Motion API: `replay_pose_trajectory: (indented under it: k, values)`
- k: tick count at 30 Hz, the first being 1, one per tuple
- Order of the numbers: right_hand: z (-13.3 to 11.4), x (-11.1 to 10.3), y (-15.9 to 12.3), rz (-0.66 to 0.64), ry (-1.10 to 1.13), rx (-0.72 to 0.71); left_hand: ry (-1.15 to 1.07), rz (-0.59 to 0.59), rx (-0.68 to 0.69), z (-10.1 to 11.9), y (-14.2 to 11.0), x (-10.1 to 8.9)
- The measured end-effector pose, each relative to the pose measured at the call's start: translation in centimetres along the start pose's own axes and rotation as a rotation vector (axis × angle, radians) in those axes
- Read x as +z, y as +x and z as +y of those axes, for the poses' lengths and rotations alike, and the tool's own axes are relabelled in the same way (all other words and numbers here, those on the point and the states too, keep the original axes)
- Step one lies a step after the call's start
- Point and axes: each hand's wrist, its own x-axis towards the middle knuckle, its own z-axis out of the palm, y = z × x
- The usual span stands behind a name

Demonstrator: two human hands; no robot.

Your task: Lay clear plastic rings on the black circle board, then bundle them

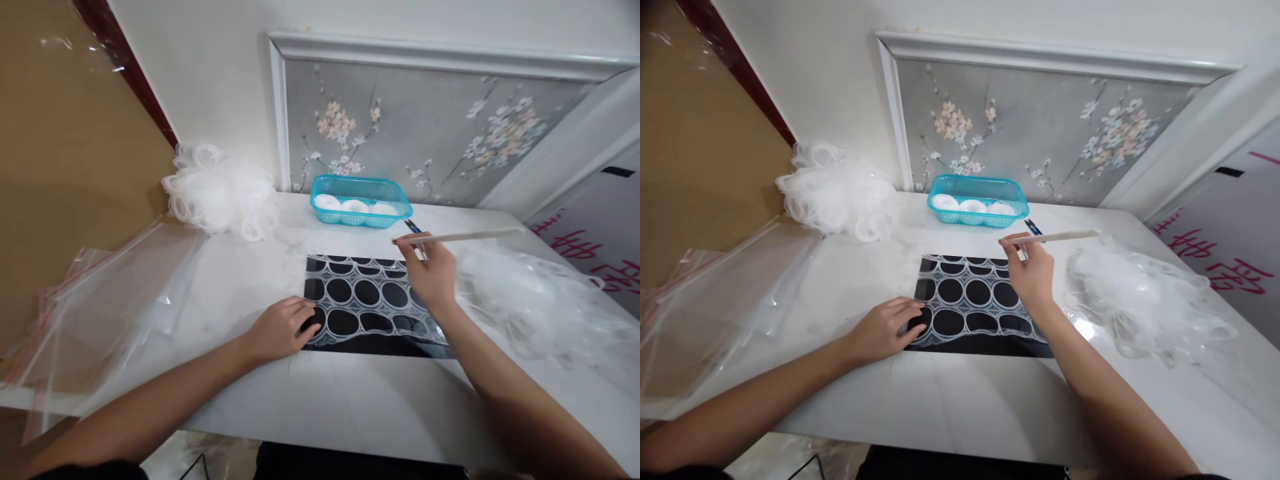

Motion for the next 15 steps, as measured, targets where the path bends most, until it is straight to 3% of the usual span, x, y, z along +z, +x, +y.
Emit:
replay_pose_trajectory:
  k: [2, 6, 9, 15]
  values:
    - [-0.5, 0.0, -0.1, -0.089, -0.015, -0.089, -0.001, 0.005, -0.012, 0.1, 0.2, -0.1]
    - [-1.2, 1.4, -2.5, -0.419, -0.098, -0.273, 0.02, 0.012, 0.024, 0.5, 0.6, -0.5]
    - [-0.9, 2.9, -4.5, -0.621, -0.02, -0.181, 0.052, -0.045, 0.116, 1.0, 0.9, -0.5]
    - [-0.4, 3.6, -5.4, -0.65, 0.175, -0.02, 0.128, -0.231, 0.163, 1.1, 0.9, 0.2]
